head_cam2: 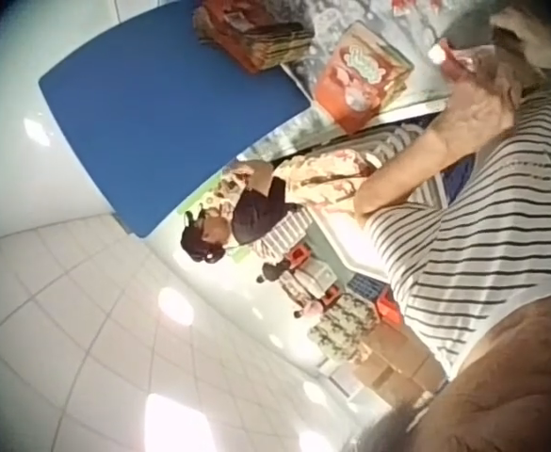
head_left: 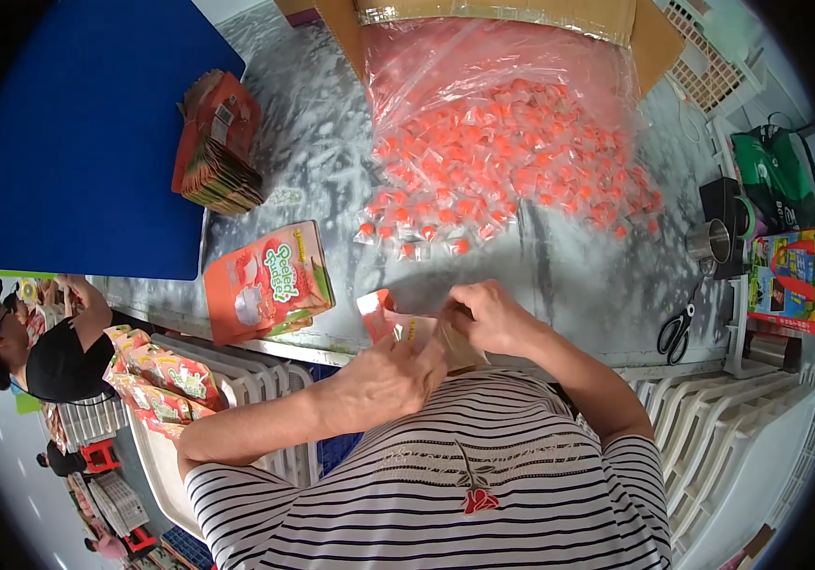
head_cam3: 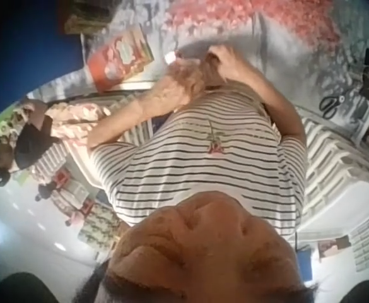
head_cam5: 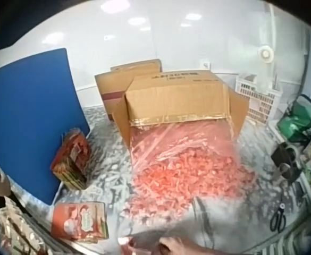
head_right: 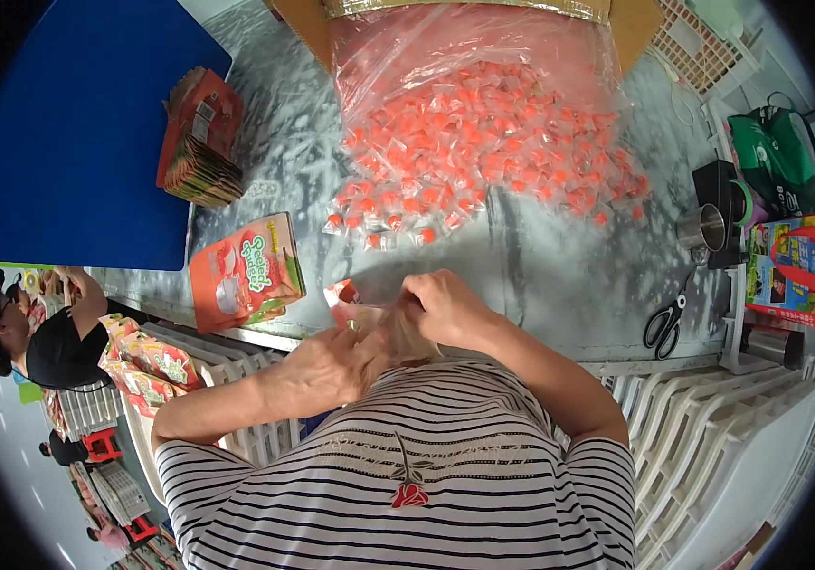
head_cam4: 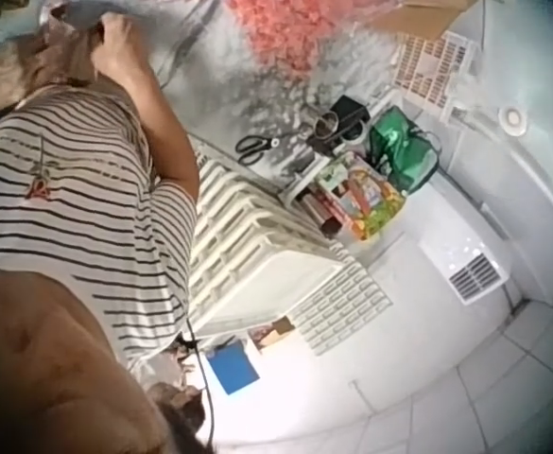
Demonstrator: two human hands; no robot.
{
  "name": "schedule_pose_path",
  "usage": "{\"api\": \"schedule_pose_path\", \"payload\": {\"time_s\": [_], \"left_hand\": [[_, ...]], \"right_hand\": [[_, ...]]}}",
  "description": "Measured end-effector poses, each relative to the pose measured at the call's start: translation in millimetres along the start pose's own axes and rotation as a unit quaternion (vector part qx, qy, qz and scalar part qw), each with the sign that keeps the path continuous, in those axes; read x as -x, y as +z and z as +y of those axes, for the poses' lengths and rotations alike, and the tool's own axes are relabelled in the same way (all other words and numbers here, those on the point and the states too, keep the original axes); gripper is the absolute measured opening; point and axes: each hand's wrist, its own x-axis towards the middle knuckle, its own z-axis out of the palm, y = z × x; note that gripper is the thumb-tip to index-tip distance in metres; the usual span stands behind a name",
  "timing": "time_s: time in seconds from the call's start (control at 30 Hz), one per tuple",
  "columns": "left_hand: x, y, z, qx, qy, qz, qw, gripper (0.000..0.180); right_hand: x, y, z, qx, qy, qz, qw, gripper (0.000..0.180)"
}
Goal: Packaging small candies into individual plastic bags at a factory station.
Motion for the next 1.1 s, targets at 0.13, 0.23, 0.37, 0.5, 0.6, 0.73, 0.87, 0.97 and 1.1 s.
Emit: {"api": "schedule_pose_path", "payload": {"time_s": [0.13, 0.23, 0.37, 0.5, 0.6, 0.73, 0.87, 0.97, 1.1], "left_hand": [[-6, -11, 4, 0.039, -0.069, -0.094, 0.992, 0.017], [-9, -11, 1, 0.073, -0.007, -0.034, 0.997, 0.016], [-13, -20, -3, 0.141, 0.002, -0.05, 0.989, 0.016], [-1, -25, -9, 0.171, -0.13, 0.054, 0.975, 0.016], [6, -21, -9, 0.168, -0.217, 0.027, 0.961, 0.015], [11, -8, -4, 0.175, -0.279, 0.037, 0.944, 0.017], [11, -6, -4, 0.18, -0.304, 0.113, 0.929, 0.019], [19, 3, -5, 0.213, -0.325, 0.13, 0.912, 0.02], [19, 10, -5, 0.231, -0.353, 0.117, 0.899, 0.019]], "right_hand": [[3, -9, -21, -0.006, -0.017, -0.03, 0.999, 0.013], [-5, -11, -9, -0.015, -0.016, -0.039, 0.999, 0.013], [-9, -16, -8, -0.082, 0.003, -0.1, 0.992, 0.015], [-13, -22, 11, -0.11, 0.016, -0.073, 0.991, 0.023], [-34, -27, 43, 0.131, -0.131, 0.119, 0.975, 0.034], [-48, -10, 78, 0.266, -0.095, 0.164, 0.945, 0.048], [-24, 1, 98, 0.306, -0.14, 0.17, 0.926, 0.05], [10, -10, 85, 0.184, -0.146, 0.168, 0.957, 0.041], [28, -29, 96, 0.065, -0.055, 0.312, 0.946, 0.024]]}}
